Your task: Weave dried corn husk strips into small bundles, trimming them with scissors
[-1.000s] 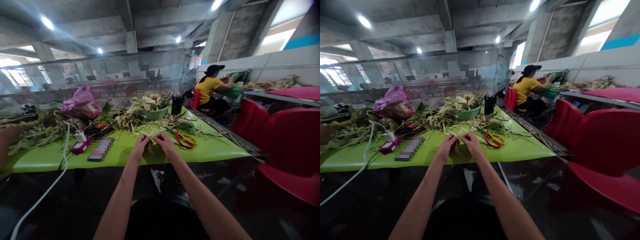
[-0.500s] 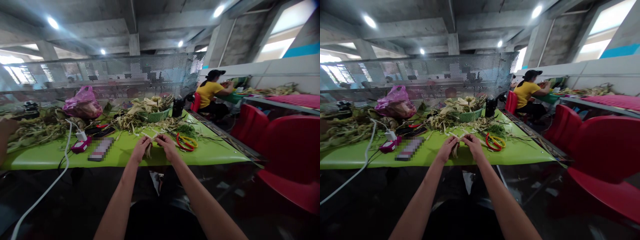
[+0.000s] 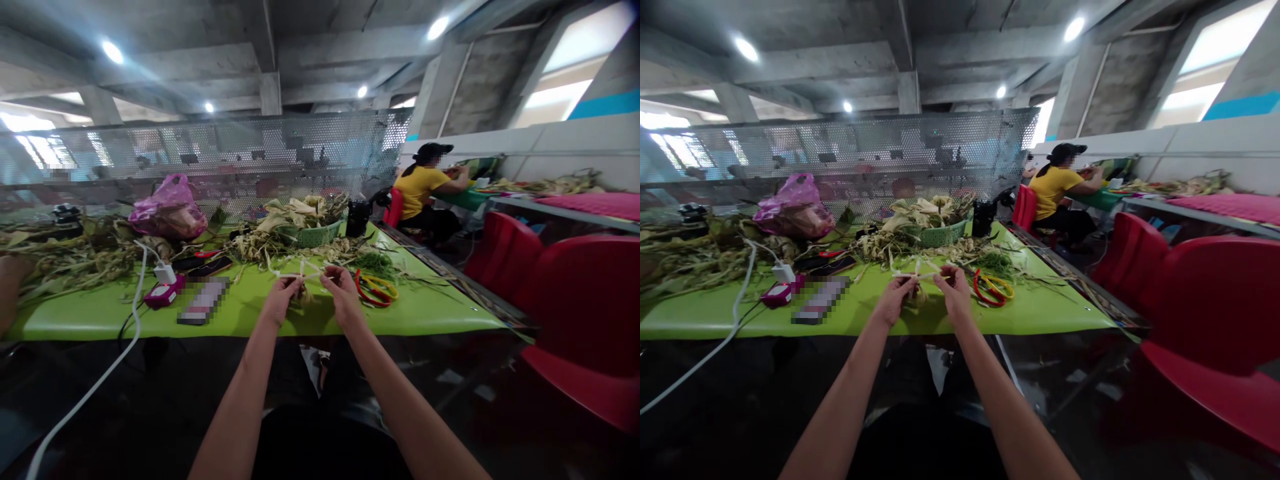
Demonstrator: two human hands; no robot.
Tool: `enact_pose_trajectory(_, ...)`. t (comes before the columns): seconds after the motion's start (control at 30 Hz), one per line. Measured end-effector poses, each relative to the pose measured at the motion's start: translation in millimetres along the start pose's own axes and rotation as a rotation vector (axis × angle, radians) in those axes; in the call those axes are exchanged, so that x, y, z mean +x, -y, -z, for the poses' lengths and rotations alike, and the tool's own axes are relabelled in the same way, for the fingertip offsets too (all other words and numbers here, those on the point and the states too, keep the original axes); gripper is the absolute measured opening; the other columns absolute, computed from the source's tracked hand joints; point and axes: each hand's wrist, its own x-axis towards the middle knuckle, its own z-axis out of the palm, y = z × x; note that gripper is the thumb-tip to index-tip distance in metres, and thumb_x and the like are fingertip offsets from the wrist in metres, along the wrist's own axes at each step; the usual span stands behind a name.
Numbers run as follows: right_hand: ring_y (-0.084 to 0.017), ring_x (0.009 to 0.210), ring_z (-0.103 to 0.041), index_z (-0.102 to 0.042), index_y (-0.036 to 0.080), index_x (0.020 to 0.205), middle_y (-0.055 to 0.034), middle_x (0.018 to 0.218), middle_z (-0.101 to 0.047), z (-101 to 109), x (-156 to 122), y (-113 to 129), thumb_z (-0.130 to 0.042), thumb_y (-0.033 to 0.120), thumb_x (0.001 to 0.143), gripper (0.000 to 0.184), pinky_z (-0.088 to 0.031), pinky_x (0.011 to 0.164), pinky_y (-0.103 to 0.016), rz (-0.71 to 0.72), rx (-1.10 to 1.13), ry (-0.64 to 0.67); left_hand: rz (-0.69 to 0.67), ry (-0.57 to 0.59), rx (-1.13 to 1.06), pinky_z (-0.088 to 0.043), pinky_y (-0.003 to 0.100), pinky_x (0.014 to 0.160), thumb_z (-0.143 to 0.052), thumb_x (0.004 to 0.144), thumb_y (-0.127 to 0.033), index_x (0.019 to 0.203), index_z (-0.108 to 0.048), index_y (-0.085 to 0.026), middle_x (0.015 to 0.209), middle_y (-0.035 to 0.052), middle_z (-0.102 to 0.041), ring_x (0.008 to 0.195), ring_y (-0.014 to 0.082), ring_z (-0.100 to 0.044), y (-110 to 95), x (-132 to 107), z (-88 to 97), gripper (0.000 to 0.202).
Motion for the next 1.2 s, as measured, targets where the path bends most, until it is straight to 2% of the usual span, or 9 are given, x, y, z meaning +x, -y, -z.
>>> enact_pose_trajectory(0.17,-0.016,0.067,-0.048,-0.066,0.020,0.075,-0.0018,0.076,-0.057,-4.0,-4.4,2.6,-0.070,0.036,0.071,0.017,-0.037,0.062,-0.028,0.078,-0.199,0.115,-0.013,-0.065,-0.120,-0.048,0.027,0.073,-0.076,0.062,-0.041,0.092,-0.063,-0.016,0.078,0.0017,-0.068,0.071,0.0121,-0.062,-0.4,3.4,1.7,0.041)
enact_pose_trajectory(0.3,-0.019,0.069,-0.051,-0.070,0.021,0.075,-0.0027,0.073,-0.062,-9.4,-5.6,3.0,-0.070,0.037,0.072,0.015,-0.037,0.065,-0.030,0.129,-0.325,0.235,-0.027,-0.077,-0.164,-0.048,0.027,0.075,-0.078,0.060,-0.040,0.089,-0.064,-0.015,0.079,0.0028,-0.071,0.075,0.0136,-0.064,-2.4,2.3,0.0,0.041)
enact_pose_trajectory(0.53,-0.020,0.070,-0.055,-0.069,0.021,0.074,-0.0019,0.074,-0.066,-15.6,-0.2,-6.9,-0.065,0.039,0.075,0.018,-0.039,0.066,-0.030,0.140,-0.354,0.370,-0.035,-0.055,-0.159,-0.048,0.029,0.079,-0.074,0.065,-0.042,0.090,-0.068,-0.015,0.083,0.0059,-0.072,0.082,0.0169,-0.066,-4.5,0.1,-0.7,0.037)
enact_pose_trajectory(0.67,-0.019,0.067,-0.053,-0.064,0.021,0.067,-0.0014,0.070,-0.062,-16.0,-0.4,-11.2,-0.062,0.039,0.077,0.021,-0.039,0.063,-0.029,0.155,-0.346,0.398,-0.029,-0.044,-0.134,-0.048,0.029,0.075,-0.076,0.062,-0.043,0.093,-0.068,-0.015,0.084,0.0069,-0.072,0.081,0.0179,-0.066,-4.3,0.5,-0.9,0.042)
enact_pose_trajectory(0.87,-0.019,0.066,-0.051,-0.057,0.021,0.059,-0.0007,0.067,-0.059,-15.9,-3.1,-10.6,-0.061,0.030,0.076,0.019,-0.038,0.067,-0.030,0.173,-0.380,0.436,-0.026,-0.141,-0.115,-0.045,0.025,0.065,-0.079,0.056,-0.039,0.087,-0.068,-0.013,0.075,0.0034,-0.070,0.066,0.0124,-0.061,1.3,4.8,2.3,0.042)
enact_pose_trajectory(1.1,-0.016,0.060,-0.048,-0.058,0.021,0.056,0.0019,0.057,-0.053,-16.9,-6.6,-4.6,-0.065,0.027,0.071,0.017,-0.034,0.060,-0.027,0.155,-0.386,0.493,-0.061,-0.205,-0.079,-0.042,0.023,0.066,-0.078,0.057,-0.037,0.078,-0.063,-0.013,0.065,0.0008,-0.066,0.063,0.0100,-0.057,4.6,6.3,5.0,0.035)
enact_pose_trajectory(1.2,-0.017,0.063,-0.050,-0.063,0.020,0.064,0.0011,0.062,-0.057,-15.2,-8.1,-1.5,-0.065,0.032,0.073,0.015,-0.036,0.061,-0.027,0.141,-0.359,0.443,-0.054,-0.184,-0.073,-0.042,0.024,0.065,-0.076,0.059,-0.038,0.080,-0.062,-0.014,0.064,0.0004,-0.064,0.061,0.0105,-0.057,1.9,4.7,2.8,0.035)
